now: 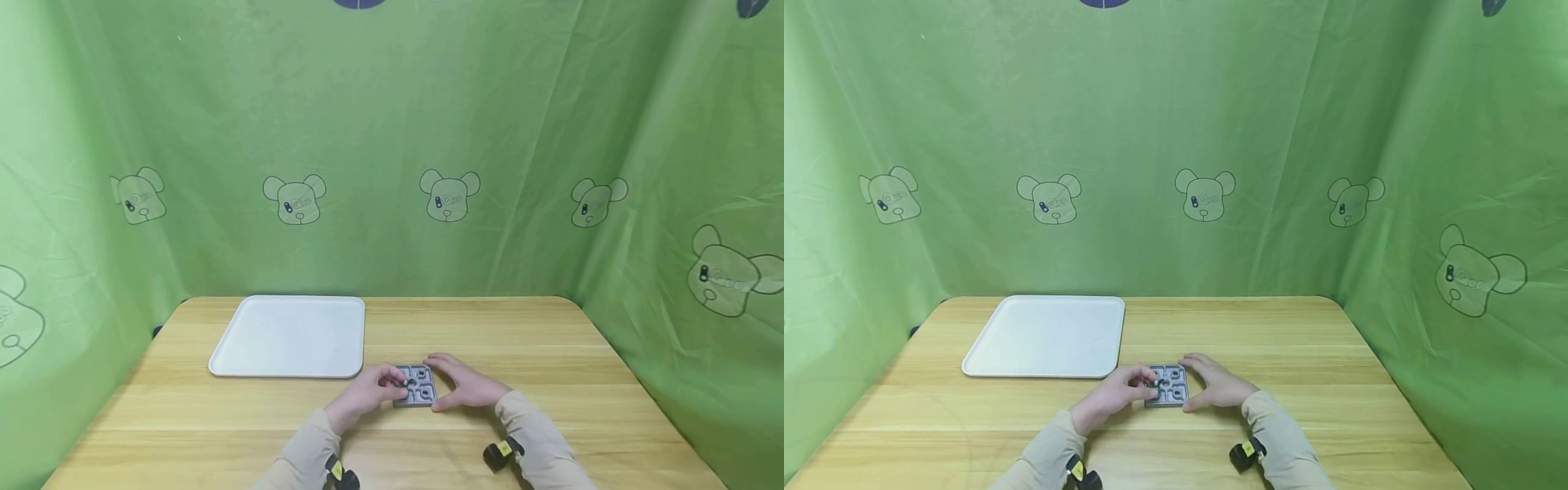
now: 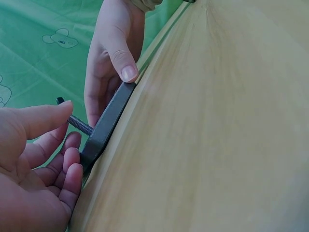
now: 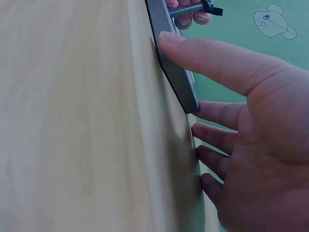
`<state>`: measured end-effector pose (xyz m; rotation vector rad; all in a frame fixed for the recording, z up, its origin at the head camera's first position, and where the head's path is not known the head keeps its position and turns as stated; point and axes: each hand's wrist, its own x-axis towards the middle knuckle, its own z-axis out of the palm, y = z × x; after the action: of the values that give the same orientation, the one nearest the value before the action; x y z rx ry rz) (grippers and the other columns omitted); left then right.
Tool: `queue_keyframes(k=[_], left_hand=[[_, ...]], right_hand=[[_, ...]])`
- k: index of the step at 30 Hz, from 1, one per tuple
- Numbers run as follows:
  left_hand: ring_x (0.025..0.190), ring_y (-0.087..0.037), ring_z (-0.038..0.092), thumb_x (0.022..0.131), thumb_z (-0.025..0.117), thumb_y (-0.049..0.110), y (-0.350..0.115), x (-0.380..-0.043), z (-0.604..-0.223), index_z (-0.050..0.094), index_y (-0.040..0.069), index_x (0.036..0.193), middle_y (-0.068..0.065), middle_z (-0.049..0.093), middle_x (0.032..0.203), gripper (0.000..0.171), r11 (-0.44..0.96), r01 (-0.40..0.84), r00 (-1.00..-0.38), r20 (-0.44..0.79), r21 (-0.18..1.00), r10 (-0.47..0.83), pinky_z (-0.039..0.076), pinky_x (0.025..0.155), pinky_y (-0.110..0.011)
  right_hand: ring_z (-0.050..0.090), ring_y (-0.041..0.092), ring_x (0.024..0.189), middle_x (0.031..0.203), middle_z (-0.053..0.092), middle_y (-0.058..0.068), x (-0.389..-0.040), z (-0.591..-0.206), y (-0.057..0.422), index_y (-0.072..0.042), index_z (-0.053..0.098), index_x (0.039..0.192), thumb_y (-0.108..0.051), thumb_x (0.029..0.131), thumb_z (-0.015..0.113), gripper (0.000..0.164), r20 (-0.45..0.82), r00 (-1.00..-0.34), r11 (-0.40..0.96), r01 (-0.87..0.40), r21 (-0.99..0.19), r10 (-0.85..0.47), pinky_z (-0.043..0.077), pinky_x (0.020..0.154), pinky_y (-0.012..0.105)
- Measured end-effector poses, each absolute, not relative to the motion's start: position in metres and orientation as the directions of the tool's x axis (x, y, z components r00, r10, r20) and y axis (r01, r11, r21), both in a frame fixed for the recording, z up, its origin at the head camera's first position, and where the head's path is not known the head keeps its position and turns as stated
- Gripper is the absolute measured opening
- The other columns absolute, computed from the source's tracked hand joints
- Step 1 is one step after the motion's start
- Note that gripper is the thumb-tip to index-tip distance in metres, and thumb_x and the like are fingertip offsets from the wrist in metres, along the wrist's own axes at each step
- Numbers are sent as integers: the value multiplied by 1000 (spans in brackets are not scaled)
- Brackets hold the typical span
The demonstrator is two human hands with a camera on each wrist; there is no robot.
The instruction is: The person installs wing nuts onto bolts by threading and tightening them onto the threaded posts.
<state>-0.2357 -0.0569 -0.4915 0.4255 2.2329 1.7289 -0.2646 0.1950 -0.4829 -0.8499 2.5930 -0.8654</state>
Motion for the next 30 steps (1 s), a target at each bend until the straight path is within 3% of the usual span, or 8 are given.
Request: queue_keyframes(k=[30], left_hand=[[108,-20,56,92,63,20,-58,-234,-491,71,14,111,-8,66,120,22,276,83,-898,-49,958,438,41,96,-43]], right_hand=[[25,48,142,157,25,24,-265,-485,196,-3,34,148,-43,74,79,96,-82,-793,646,-425,-634,-603,21,110,69]])
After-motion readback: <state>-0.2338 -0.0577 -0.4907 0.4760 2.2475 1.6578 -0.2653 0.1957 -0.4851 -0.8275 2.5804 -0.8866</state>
